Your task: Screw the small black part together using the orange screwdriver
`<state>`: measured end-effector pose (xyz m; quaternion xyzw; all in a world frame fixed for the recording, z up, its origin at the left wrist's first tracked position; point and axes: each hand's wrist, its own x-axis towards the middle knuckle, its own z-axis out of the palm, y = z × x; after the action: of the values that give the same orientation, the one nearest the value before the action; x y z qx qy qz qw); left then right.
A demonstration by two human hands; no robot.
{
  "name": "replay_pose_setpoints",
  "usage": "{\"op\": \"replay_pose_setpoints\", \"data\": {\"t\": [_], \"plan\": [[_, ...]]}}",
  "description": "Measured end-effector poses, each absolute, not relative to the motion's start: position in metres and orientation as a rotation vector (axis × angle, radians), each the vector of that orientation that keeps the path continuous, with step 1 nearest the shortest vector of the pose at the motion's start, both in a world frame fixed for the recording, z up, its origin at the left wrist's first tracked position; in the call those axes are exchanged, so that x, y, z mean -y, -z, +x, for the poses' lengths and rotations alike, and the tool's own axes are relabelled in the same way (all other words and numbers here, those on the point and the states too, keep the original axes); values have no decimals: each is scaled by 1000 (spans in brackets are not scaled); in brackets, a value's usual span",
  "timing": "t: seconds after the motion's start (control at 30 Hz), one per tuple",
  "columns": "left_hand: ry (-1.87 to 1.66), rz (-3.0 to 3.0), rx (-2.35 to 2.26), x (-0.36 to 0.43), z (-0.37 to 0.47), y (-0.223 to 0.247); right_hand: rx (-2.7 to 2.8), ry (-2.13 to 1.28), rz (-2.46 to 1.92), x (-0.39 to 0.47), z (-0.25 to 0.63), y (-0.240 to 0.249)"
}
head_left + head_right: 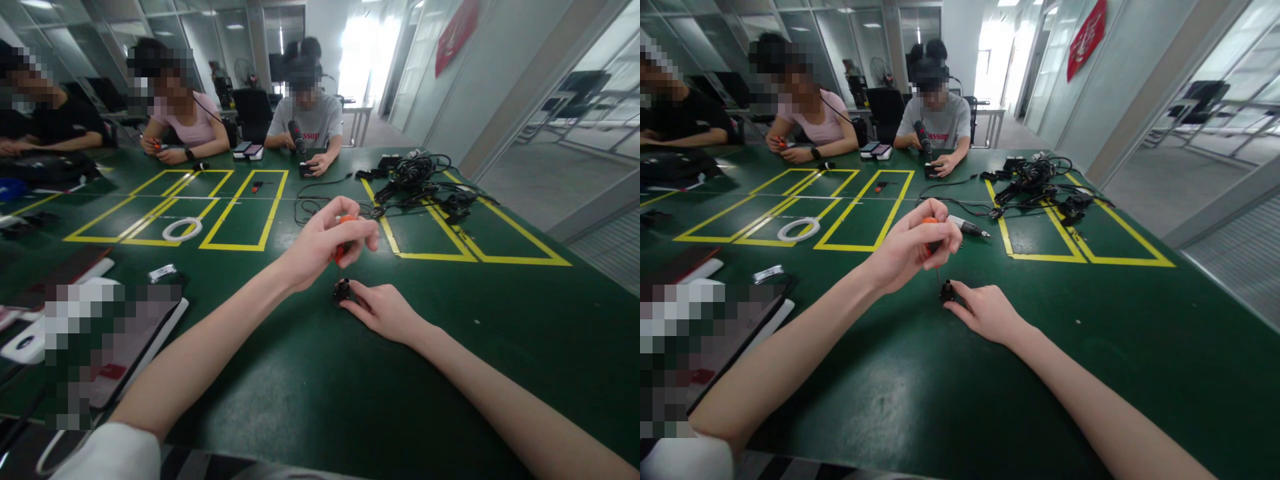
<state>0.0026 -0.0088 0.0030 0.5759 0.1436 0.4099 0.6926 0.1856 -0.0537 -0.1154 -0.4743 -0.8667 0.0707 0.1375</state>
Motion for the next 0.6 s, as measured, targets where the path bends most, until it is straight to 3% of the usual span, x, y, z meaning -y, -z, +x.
{"op": "replay_pose_setpoints", "data": {"t": [0.6], "plan": [[-904,1320,-322,11,2,-3,2505,-232,-1379,54,186,114]]}}
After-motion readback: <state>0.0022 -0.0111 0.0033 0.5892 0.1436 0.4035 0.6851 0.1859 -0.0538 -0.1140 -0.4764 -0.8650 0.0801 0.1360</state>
